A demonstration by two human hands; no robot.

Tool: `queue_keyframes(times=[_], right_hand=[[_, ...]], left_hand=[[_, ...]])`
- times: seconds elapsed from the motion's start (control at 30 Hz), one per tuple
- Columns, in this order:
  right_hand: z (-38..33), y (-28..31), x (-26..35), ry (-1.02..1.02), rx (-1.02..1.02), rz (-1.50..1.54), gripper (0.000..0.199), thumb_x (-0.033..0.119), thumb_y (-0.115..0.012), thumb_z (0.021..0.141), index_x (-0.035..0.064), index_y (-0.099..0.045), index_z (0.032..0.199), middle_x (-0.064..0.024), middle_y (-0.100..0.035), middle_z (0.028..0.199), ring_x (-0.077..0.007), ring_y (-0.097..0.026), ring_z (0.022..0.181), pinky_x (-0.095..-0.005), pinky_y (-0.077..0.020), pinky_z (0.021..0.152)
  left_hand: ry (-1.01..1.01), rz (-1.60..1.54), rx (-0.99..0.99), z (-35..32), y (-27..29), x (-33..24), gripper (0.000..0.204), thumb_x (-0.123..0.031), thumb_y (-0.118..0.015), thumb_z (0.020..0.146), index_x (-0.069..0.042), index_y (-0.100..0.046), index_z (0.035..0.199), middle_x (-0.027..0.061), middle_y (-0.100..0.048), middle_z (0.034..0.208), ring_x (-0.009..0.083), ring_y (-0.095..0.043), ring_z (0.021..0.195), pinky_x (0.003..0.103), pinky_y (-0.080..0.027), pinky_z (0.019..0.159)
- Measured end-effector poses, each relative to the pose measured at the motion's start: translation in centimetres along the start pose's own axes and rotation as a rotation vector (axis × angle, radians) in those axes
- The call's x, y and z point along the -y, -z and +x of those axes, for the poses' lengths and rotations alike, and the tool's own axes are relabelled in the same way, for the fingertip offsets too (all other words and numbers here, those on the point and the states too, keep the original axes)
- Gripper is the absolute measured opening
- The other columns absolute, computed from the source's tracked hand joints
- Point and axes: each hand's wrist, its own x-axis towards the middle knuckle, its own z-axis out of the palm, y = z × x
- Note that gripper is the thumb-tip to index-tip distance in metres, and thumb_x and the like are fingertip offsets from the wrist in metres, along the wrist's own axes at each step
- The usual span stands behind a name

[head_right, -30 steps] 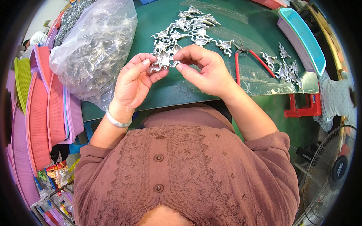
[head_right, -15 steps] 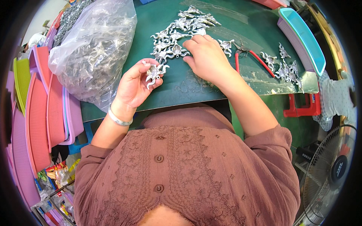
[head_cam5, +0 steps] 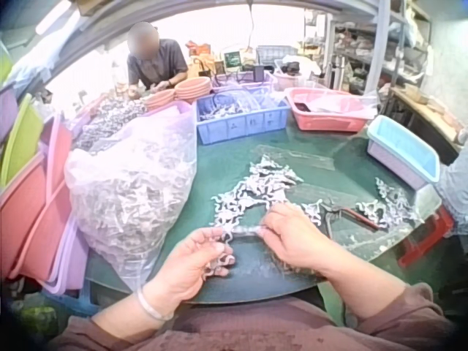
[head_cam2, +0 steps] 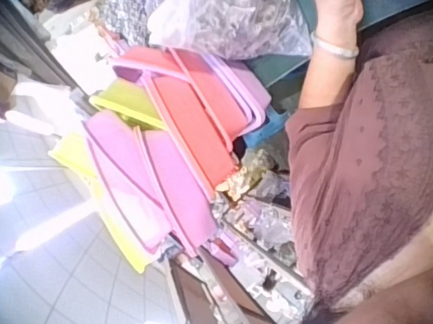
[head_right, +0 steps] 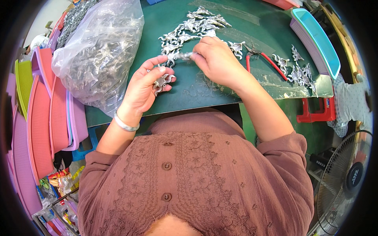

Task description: The person uses red-handled pliers to trim small silver metal pieces on a green workbench. They pick up the metal parts, cut off excess material, and place the finished pieces into a plastic bag.

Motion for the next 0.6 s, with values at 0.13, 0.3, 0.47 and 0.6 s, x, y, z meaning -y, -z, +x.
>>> queue_keyframes(times=[0.13,0.3,0.47,0.6], right_hand=[[-0.4,0.4,0.5,-0.088,0.018,0.262,0.012,0.011,-0.053,0.084,-0.0011,-0.056,0.085,-0.0105,-0.054,0.077,-0.0239,-0.052,0.074,-0.0315,-0.0416,0.069],[-0.9,0.6,1.2,-0.304,0.143,0.699,0.019,0.016,-0.051,0.088,-0.0016,-0.057,0.086,-0.0047,-0.057,0.076,-0.013,-0.051,0.071,-0.0273,-0.042,0.066],[-1.0,0.6,1.3,-0.383,0.21,0.946,0.02,0.019,-0.049,0.09,0.0006,-0.058,0.088,0.0003,-0.056,0.078,-0.0077,-0.048,0.072,-0.0228,-0.0407,0.068],[-1.2,0.6,1.3,-0.455,0.226,1.047,0.022,0.021,-0.049,0.091,0.0018,-0.059,0.09,-0.0006,-0.058,0.08,-0.008,-0.05,0.075,-0.0225,-0.0416,0.07]], left_hand=[[-0.044,0.085,-0.025,0.0,-0.6,0.1,0.033,-0.018,-0.057,0.086,-0.004,-0.051,0.115,0.0057,-0.061,0.088,0.0145,-0.061,0.075,0.023,-0.048,0.059],[-0.051,0.072,-0.008,0.0,-1.1,-0.6,0.028,-0.019,-0.059,0.085,-0.004,-0.055,0.109,0.0047,-0.061,0.084,0.0133,-0.06,0.073,0.023,-0.047,0.057],[-0.068,0.057,-0.003,-0.3,-1.5,-0.7,0.023,-0.019,-0.054,0.088,-0.002,-0.056,0.103,0.0055,-0.061,0.08,0.0152,-0.061,0.072,0.024,-0.047,0.054],[-0.059,0.021,0.017,-0.4,-1.6,-0.9,0.017,-0.018,-0.053,0.088,-0.003,-0.056,0.096,0.0059,-0.061,0.079,0.0164,-0.061,0.07,0.024,-0.047,0.053]])
